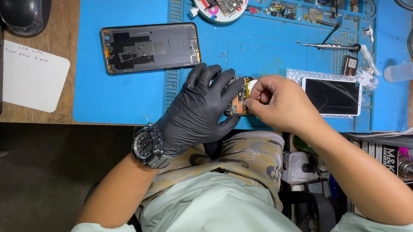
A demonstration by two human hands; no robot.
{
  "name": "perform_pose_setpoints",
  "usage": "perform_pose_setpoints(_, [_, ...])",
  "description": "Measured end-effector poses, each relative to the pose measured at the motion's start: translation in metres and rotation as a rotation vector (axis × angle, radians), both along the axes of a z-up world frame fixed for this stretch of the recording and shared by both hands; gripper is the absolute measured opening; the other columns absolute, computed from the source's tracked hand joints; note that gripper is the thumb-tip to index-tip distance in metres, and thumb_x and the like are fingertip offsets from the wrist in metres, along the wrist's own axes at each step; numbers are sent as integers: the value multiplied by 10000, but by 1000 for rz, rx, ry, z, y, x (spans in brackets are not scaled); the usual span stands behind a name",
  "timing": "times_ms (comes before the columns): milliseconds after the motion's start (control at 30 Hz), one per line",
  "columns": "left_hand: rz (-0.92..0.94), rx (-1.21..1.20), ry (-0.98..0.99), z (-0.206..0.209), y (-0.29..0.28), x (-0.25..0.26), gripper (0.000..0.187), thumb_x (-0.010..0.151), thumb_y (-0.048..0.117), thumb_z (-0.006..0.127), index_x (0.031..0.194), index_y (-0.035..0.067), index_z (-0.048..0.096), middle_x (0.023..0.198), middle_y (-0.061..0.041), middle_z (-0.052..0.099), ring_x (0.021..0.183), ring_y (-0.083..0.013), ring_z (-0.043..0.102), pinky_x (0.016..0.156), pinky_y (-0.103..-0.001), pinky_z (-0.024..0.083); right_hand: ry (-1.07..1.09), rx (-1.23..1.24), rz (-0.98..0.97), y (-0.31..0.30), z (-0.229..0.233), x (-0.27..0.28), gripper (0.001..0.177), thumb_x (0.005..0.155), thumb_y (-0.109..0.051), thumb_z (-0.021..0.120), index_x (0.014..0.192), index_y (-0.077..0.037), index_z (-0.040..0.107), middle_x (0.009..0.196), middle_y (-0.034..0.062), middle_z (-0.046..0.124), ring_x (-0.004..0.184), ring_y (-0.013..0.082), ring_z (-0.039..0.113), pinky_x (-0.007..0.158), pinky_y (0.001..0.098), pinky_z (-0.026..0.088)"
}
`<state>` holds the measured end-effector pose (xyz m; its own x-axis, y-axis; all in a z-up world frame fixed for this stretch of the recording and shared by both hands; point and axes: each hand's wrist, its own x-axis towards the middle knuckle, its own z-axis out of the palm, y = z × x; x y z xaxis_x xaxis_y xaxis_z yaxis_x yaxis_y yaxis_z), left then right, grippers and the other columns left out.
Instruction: The person unwraps a new smartphone screen and places it on the workbench. They then use a metal spudger to disconnect ribbon cables from the motherboard of a disassembled phone. Finally, they lift the motherboard out of the phone's chassis.
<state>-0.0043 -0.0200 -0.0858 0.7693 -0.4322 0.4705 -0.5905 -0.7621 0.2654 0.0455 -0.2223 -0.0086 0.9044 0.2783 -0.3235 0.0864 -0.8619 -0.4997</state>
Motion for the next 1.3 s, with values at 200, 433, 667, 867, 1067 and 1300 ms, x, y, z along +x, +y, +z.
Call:
perform_pose_setpoints(200, [-4, -21, -9, 0, 1, -1, 529, 961, 460, 657, 1334, 92, 586, 1311, -200, 534, 1291, -410, 499, 1116, -691, 425, 22, -55, -13, 2, 0, -2, 98, 784, -181, 773, 819, -91, 753, 707, 75, 599, 673, 259, 621, 672, 382, 516])
perform_pose_setpoints(433, [-4, -36, -32, -3, 0, 1, 527, 963, 460, 668, 1328, 88, 589, 1318, -205, 539, 1293, -416, 503, 1122, -687, 414, 73, -91, -35, 8, 4, -1, 135, 775, -208, 789, 820, -84, 762, 719, 88, 600, 713, 270, 632, 709, 402, 527])
perform_pose_setpoints(667, [-4, -5, -45, -6, 1, 2, 548, 964, 486, 660, 1340, 93, 593, 1322, -199, 545, 1303, -412, 499, 1117, -687, 418, 46, -141, -80, 18, 8, -4, 133, 775, -233, 769, 748, -105, 743, 683, 75, 584, 696, 278, 640, 696, 402, 525])
perform_pose_setpoints(867, [-10, -20, -9, -5, 1, 1, 572, 991, 508, 624, 1395, 107, 563, 1321, -180, 542, 1312, -408, 492, 1127, -685, 401, -18, -196, -2, 28, 13, -8, 134, 793, -230, 696, 723, -115, 700, 704, 93, 589, 740, 354, 676, 693, 457, 543])
perform_pose_setpoints(1067, [-16, -24, 16, -8, 1, 3, 627, 974, 563, 648, 1401, 112, 563, 1328, -160, 562, 1318, -398, 500, 1135, -686, 389, -78, -251, 66, 37, 20, -8, 96, 770, -204, 670, 749, -114, 699, 723, 103, 611, 754, 382, 699, 693, 473, 555])
perform_pose_setpoints(1300, [-9, -2, 16, -9, 1, 4, 635, 951, 576, 660, 1385, 120, 579, 1331, -143, 571, 1329, -385, 496, 1139, -664, 396, -151, -281, 176, 40, 15, -8, 69, 753, -135, 607, 763, -112, 672, 741, 87, 576, 717, 423, 713, 643, 481, 583])
